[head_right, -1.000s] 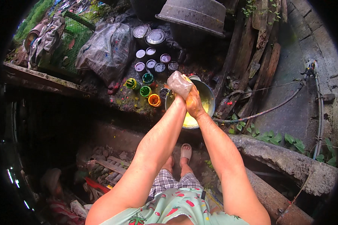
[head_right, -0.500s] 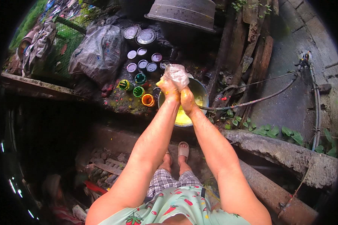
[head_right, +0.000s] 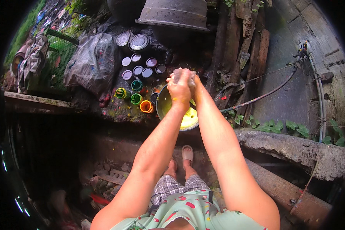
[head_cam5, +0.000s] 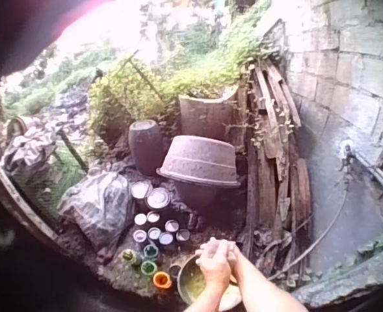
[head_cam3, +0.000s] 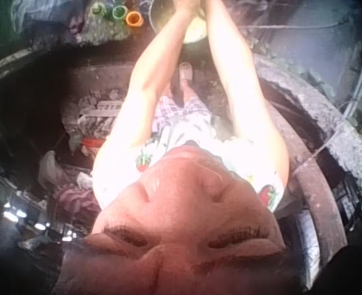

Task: The person washes a plastic bag and an orange plastic container outdoors. They scrub the items in a bucket of soapy water, rinse them with a hose, and squeeze out excess water.

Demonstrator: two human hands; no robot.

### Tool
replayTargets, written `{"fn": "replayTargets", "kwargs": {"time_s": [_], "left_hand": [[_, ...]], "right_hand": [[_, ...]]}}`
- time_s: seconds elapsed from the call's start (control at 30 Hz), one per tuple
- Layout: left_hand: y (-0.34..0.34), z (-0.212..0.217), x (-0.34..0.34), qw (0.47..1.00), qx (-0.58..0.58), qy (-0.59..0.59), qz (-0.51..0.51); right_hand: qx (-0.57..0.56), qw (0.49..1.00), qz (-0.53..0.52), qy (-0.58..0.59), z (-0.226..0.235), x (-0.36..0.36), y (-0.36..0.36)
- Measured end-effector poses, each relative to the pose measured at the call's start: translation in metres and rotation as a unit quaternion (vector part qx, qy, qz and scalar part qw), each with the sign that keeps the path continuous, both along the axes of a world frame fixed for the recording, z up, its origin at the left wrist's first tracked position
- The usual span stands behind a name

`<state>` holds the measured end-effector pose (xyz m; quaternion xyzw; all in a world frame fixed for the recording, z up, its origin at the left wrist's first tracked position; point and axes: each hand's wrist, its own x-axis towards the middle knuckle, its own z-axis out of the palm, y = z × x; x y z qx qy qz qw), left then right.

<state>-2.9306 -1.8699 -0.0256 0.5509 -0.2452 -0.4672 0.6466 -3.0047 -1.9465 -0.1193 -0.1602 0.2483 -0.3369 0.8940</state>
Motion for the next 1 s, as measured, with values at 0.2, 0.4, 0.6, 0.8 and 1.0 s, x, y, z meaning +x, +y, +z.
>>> {"fn": "replayTargets", "kwargs": {"time_s": [0.2, 0.4, 0.6, 0.8, 1.0], "left_hand": [[-0.009, 0.007, 0.004, 0.968, 0.11, -0.215, 0.074], [-0.027, -0.008, 0.021, 0.981, 0.146, 0.015, 0.13], [-0.037, -0.038, 0.036, 0.966, 0.042, 0.245, 0.078], [-0.032, -0.055, 0.053, 0.892, -0.041, 0.445, -0.063], [-0.023, -0.062, 0.06, 0.841, -0.1, 0.515, -0.132]], "right_hand": [[-0.152, 0.988, 0.009, 0.006, 0.026, 0.019, 0.021], [-0.199, 0.968, -0.12, 0.089, 0.086, 0.042, 0.055], [-0.405, 0.833, -0.173, 0.334, 0.096, 0.042, 0.061], [-0.522, 0.729, -0.191, 0.399, 0.085, 0.053, 0.063], [-0.419, 0.689, -0.187, 0.561, 0.101, 0.061, 0.089]]}}
